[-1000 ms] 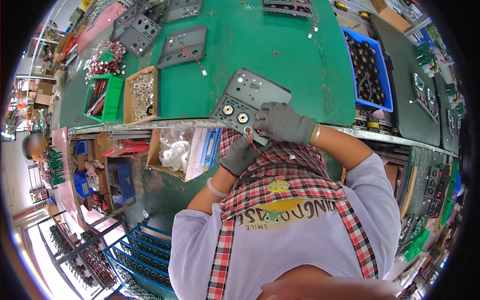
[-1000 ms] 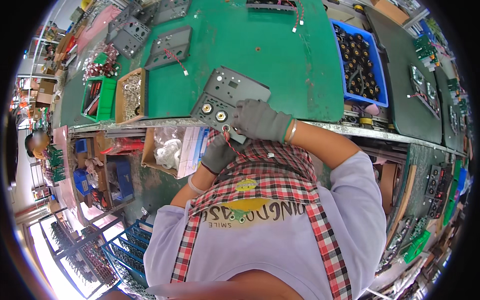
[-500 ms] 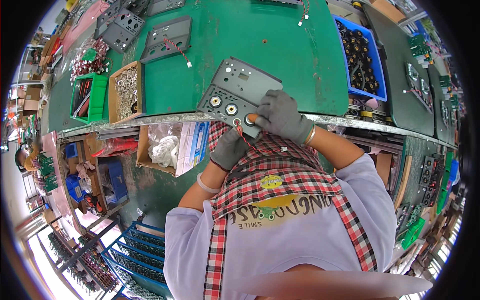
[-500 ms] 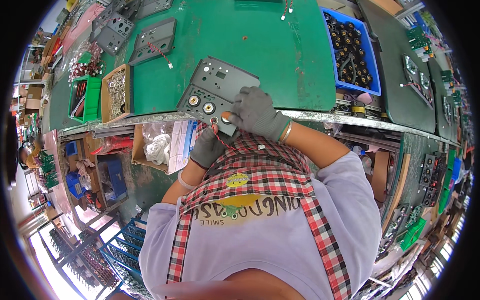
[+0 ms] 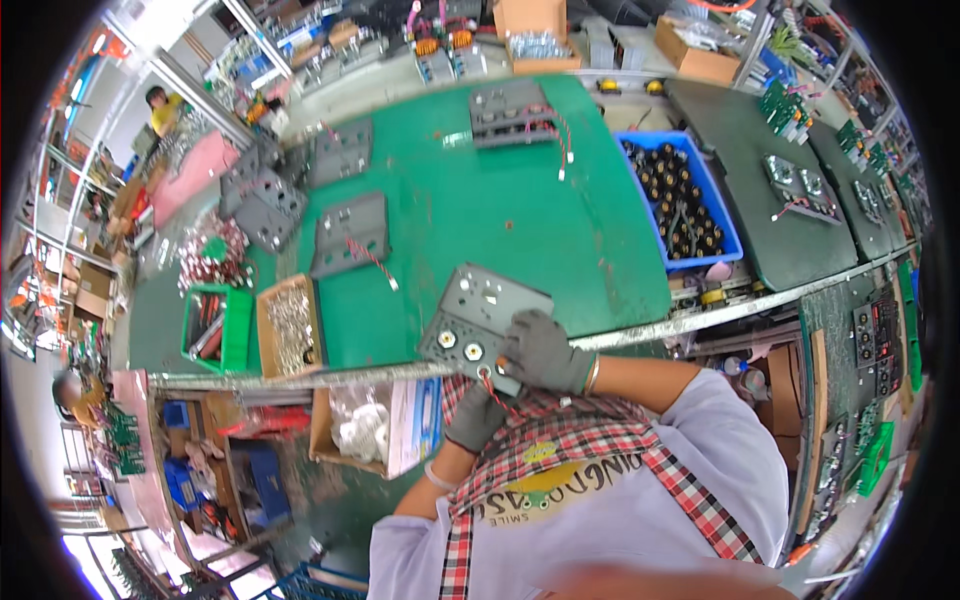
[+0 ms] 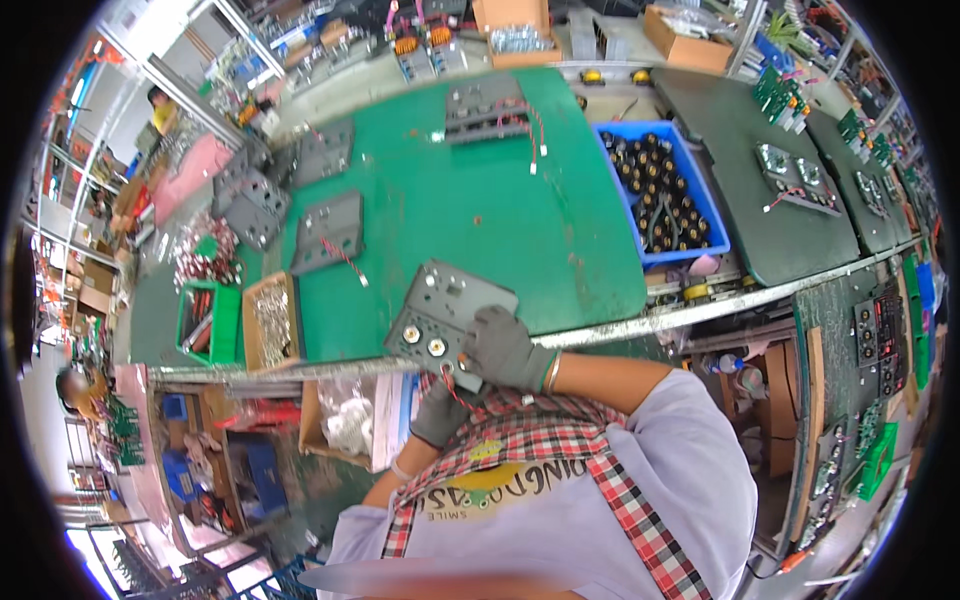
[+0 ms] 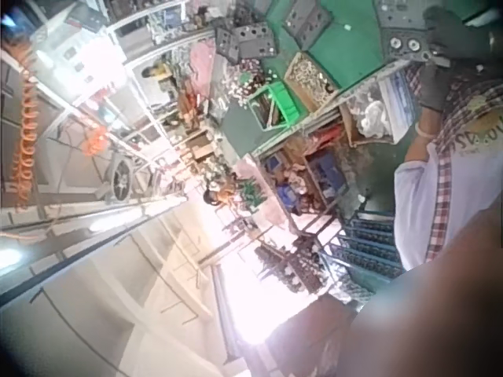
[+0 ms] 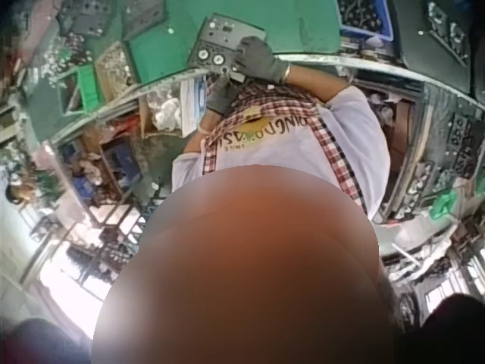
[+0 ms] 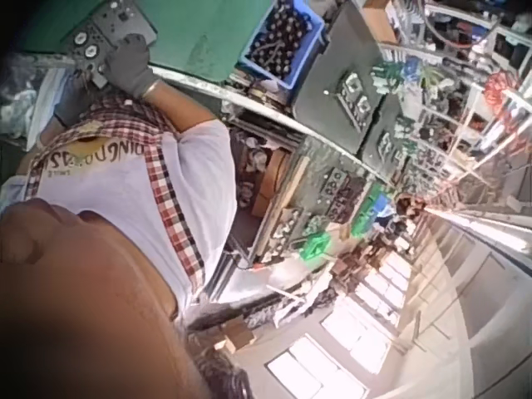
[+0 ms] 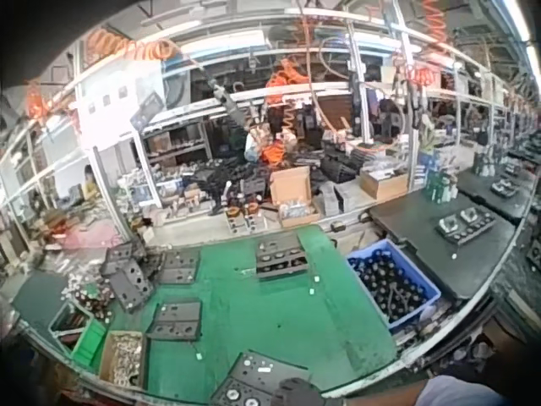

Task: Assembling small electrical components and dials onto a metal panel at an industrial workbench.

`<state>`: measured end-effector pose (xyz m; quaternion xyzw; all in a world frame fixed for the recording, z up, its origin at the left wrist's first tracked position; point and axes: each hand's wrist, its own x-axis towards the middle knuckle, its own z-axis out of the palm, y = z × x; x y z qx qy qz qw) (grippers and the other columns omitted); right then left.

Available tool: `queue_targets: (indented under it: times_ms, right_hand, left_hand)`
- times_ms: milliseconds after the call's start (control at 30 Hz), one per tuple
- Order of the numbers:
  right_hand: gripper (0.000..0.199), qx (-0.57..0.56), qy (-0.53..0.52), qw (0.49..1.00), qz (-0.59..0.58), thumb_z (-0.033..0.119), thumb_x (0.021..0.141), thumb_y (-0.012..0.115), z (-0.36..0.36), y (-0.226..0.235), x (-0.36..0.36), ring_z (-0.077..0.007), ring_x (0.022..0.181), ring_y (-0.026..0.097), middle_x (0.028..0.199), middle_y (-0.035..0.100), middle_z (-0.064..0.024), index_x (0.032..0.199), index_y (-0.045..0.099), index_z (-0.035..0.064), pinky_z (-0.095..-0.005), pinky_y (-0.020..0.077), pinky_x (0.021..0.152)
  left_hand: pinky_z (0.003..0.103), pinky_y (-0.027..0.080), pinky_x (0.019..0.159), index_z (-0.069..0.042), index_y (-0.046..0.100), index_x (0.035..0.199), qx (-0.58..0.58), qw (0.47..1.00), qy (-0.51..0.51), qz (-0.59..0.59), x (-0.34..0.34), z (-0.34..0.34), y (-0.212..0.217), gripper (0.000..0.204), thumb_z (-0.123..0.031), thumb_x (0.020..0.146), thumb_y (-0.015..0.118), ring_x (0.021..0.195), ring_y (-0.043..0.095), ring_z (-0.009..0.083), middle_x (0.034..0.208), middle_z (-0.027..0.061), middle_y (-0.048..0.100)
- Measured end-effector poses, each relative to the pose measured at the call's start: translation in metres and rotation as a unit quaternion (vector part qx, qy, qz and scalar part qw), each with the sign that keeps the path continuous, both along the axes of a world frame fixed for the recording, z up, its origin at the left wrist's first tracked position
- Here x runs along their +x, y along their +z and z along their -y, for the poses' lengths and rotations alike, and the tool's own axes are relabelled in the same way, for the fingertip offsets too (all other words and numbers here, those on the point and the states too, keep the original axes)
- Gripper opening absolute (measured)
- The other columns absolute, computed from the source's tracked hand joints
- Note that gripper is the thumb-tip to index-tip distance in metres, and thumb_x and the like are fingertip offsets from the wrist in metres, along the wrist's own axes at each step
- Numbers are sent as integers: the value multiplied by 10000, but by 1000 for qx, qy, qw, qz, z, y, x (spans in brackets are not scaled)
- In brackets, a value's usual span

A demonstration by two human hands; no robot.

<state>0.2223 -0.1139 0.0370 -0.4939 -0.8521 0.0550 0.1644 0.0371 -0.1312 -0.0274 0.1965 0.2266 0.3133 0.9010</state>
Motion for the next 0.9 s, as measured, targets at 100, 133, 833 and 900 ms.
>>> queue_targets:
  times_ms: [100, 133, 833, 900]
  right_hand:
    - [247, 3, -16, 999, -40, 304, 691, 595, 7, 1, 3, -275, 911, 494, 811, 545, -78, 853, 611, 118, -411, 394, 812]
    - [277, 28, -17, 996, -83, 318, 695, 595, 12, 5, 2, -271, 914, 493, 837, 545, -82, 890, 610, 121, -409, 393, 806]
    - [306, -213, -132, 929, -272, 160, 807, 586, -10, 71, 105, -254, 945, 552, 995, 570, -133, 1094, 562, 55, -333, 436, 814]
    - [340, -154, -112, 943, -273, 142, 780, 606, -60, 93, 112, -267, 888, 567, 939, 572, -136, 1103, 550, 56, -331, 456, 761]
  left_hand:
    - [409, 311, 1032, -61, 377, 1277, -29, 999, -15, 12, 1, 0, -7, 601, -360, 812, 612, 1209, 390, 236, 1294, 87, 426]
    - [400, 315, 1026, -54, 367, 1286, -37, 999, -8, 12, -6, 3, -20, 610, -353, 814, 612, 1217, 383, 239, 1306, 79, 417]
    - [362, 482, 744, -21, 537, 1072, 403, 836, -69, -365, -14, -65, 45, 337, -284, 861, 525, 815, 597, 231, 905, 86, 603]
    - [374, 483, 713, -58, 545, 1047, 571, 604, 165, -531, -35, -82, 53, 313, -277, 823, 558, 820, 606, 300, 903, 133, 611]
